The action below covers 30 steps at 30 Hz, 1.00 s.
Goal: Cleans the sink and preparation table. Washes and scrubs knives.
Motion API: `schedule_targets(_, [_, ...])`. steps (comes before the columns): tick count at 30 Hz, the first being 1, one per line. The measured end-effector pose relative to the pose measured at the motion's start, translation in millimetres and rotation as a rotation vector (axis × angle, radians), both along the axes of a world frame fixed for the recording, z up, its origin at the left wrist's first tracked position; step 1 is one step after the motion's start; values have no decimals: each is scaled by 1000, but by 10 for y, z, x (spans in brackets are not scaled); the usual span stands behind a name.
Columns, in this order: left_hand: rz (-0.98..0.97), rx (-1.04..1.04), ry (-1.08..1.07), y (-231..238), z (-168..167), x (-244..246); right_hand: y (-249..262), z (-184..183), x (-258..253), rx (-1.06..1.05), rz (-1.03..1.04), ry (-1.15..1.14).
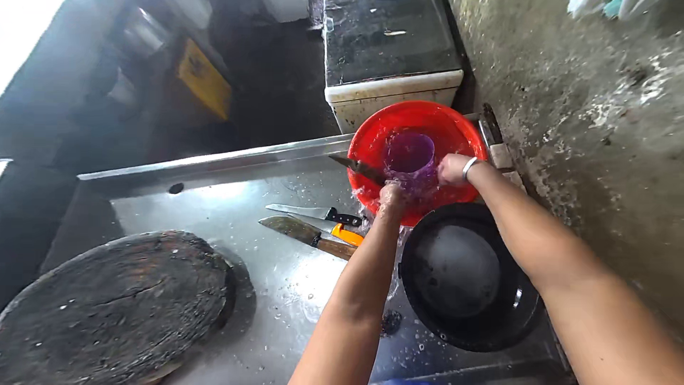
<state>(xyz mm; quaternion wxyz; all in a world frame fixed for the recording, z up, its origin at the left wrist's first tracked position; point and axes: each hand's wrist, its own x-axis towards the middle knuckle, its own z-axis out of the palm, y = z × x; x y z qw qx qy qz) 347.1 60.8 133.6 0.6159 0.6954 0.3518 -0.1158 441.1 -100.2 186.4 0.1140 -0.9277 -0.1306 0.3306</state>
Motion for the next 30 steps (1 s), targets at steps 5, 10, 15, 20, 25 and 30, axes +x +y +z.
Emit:
schedule_targets(5, [208,-23,50,-85,-7,141,64,-333,-155,-22,208,64])
schedule_targets(10, [344,-418,-180,-50,153,44,508,-75,-460,69,186,-106])
schedule_targets(15, [417,-416,-209,404,366,72,457,486,-793,-63,191,-178])
schedule_targets(20, [448,-267,-342,685,497,177,-38,779,-833,-111,126,-261])
schedule_targets(25, [-201,466,-261,577,302,178,-585,503,-614,76,-248,-323])
schedule_targets(30, [-634,577,13,244,62,251,-461,227,-454,35,-428,-281])
